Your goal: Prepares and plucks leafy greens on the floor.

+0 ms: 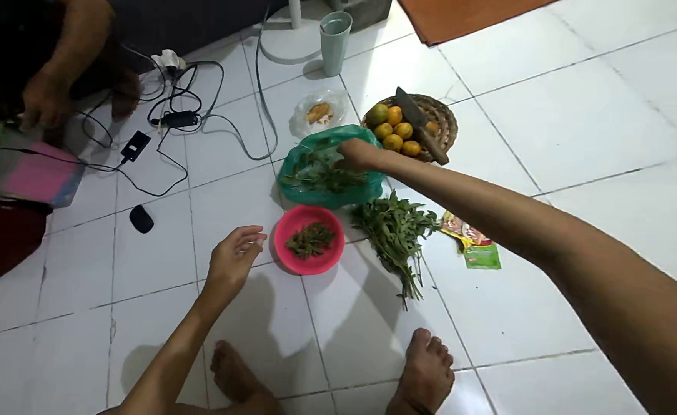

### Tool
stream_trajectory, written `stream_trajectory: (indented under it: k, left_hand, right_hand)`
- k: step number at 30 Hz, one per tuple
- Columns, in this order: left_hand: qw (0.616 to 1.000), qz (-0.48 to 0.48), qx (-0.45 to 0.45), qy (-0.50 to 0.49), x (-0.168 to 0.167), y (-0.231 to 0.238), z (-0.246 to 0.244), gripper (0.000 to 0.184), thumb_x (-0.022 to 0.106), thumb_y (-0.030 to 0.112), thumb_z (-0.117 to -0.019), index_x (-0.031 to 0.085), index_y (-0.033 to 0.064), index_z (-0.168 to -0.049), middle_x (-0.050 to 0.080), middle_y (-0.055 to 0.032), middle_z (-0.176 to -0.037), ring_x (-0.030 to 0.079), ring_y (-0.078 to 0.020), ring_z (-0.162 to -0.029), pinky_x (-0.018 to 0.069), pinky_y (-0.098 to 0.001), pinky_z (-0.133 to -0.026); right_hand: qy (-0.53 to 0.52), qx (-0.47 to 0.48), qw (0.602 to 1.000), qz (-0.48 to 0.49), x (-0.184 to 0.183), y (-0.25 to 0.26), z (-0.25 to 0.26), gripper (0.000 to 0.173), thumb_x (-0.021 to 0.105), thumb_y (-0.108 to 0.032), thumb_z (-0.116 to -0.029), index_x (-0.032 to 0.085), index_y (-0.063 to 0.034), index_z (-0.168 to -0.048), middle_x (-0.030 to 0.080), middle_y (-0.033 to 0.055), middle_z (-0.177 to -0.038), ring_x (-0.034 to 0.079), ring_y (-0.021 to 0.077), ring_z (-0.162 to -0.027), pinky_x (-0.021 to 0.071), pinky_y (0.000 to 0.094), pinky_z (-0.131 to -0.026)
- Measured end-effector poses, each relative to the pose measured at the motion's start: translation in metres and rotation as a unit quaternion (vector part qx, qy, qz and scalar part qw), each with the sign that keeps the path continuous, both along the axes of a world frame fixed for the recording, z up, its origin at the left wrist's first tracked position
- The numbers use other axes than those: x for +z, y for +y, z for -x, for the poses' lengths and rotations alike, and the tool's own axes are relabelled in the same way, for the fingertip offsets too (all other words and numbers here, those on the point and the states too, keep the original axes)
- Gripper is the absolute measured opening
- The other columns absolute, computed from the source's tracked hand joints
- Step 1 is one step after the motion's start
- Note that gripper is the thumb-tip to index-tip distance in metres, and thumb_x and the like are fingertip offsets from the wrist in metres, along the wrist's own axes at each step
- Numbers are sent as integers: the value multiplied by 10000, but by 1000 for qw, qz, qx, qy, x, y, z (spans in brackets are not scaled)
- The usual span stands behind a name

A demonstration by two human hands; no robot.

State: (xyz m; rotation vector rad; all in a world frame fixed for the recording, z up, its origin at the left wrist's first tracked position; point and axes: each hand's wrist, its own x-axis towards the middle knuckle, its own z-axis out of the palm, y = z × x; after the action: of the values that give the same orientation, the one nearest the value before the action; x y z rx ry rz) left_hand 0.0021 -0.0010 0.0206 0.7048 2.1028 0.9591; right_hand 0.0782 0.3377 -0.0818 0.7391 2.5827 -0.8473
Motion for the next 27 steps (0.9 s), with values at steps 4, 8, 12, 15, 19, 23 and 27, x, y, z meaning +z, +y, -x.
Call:
stream_trajectory:
  k: [4, 8, 12, 15, 19, 23, 27]
  left_hand:
    - [999, -15, -26, 27, -6, -6, 2, 312, 534, 74, -1016, 583, -75, -1286, 686, -153, -1174, 684, -104, -991, 549, -258, -887]
    - [999, 5, -13, 40, -8, -4, 5, 286, 553, 67, -1021, 595, -58, -1274, 697, -129, -1154, 686, -83, -960, 549, -242, -868]
    - [999, 18, -6, 40, -8, -1, 5, 267, 563, 68, -1024, 605, -49, -1261, 706, -110, -1132, 685, -60, -933, 547, -227, -857]
    - [999, 23, -3, 38, -7, -1, 4, 265, 558, 72, -1024, 605, -43, -1258, 711, -90, -1123, 685, -51, -927, 547, -220, -856]
    - [999, 21, 8, 36, -11, -6, 7, 260, 562, 73, -1019, 610, -40, -1247, 711, -81, -1116, 684, -48, -919, 548, -217, -843]
    - [999, 17, 14, 23, -14, -4, 6, 250, 551, 67, -1019, 608, -43, -1236, 708, -75, -1106, 680, -38, -908, 550, -214, -839]
    - [1000, 10, 11, 22, -11, 2, 1, 248, 551, 74, -1021, 610, -40, -1233, 711, -71, -1097, 681, -36, -913, 545, -205, -842]
  right_hand:
    - [74, 64, 995, -23, 40, 5, -14, 278, 576, -89, -1037, 666, 77, -1241, 669, 313, -1182, 624, 507, -1154, 451, 677, -1003]
    - [-10, 116, 993, -27, 69, -17, -48, 210, 613, -107, -1012, 709, 80, -1015, 685, 282, -971, 666, 478, -959, 499, 671, -831]
    - [-251, 79, 961, 80, 9, -48, -117, 288, 645, -163, -1018, 660, 120, -1063, 674, 281, -962, 673, 417, -880, 526, 600, -831]
    - [-336, 49, 935, 101, -21, -71, -168, 481, 611, -297, -1048, 621, 168, -1168, 642, 372, -1136, 638, 517, -1054, 451, 681, -943]
    - [-258, -17, 959, 114, -59, -89, -218, 494, 624, -355, -1035, 659, 115, -1186, 640, 352, -1224, 604, 530, -1190, 449, 696, -982]
    - [-150, -131, 956, 216, -85, -89, -245, 289, 643, -180, -1027, 701, 88, -1117, 705, 261, -1016, 688, 364, -878, 538, 545, -857]
    - [-128, -267, 898, 327, -77, -90, -245, 225, 565, -106, -1053, 621, 108, -1096, 643, 158, -864, 621, 163, -657, 556, 335, -669]
